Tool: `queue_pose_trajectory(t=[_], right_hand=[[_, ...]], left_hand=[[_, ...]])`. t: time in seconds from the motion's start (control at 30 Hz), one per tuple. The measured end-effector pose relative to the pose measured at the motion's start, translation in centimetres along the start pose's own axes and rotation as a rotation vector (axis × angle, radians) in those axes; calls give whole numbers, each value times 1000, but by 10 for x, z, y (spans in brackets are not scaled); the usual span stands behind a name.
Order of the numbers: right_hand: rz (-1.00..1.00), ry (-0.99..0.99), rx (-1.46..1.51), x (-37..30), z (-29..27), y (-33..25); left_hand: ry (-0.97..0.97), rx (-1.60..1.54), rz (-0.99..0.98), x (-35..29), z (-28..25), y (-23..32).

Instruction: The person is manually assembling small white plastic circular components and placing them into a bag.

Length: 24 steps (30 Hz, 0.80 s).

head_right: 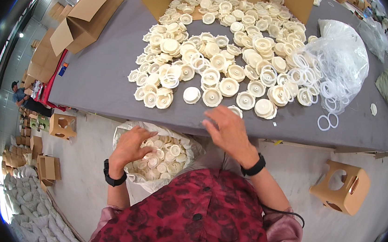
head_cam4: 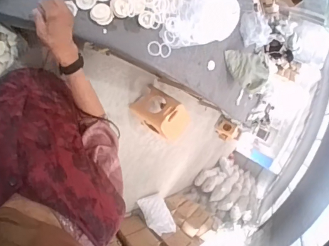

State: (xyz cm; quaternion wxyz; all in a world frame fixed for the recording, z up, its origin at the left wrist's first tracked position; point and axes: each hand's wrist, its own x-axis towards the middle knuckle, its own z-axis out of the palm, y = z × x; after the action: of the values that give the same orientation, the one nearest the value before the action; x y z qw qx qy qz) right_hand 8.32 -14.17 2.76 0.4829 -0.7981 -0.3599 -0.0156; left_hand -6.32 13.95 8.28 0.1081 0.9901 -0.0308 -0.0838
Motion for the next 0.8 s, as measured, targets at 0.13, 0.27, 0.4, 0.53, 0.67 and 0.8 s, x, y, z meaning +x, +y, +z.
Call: queue_pose_trajectory(t=[0.13,0.27,0.4,0.53,0.67,0.8], right_hand=[[-123,120,-240,63,4,25],[-186,71,-577,112,20,58],[-160,-10,-617,122,27,70],[-72,77,-367,116,11,69],[37,248,38,110,-10,72],[350,254,610,99,-32,62]], left_hand=[[362,-386,38,49,25,13],[407,-491,13,113,46,43],[527,-347,-32,150,68,63],[527,-344,-75,166,83,64],[583,-389,-75,177,90,57],[563,-775,-129,171,80,57]])
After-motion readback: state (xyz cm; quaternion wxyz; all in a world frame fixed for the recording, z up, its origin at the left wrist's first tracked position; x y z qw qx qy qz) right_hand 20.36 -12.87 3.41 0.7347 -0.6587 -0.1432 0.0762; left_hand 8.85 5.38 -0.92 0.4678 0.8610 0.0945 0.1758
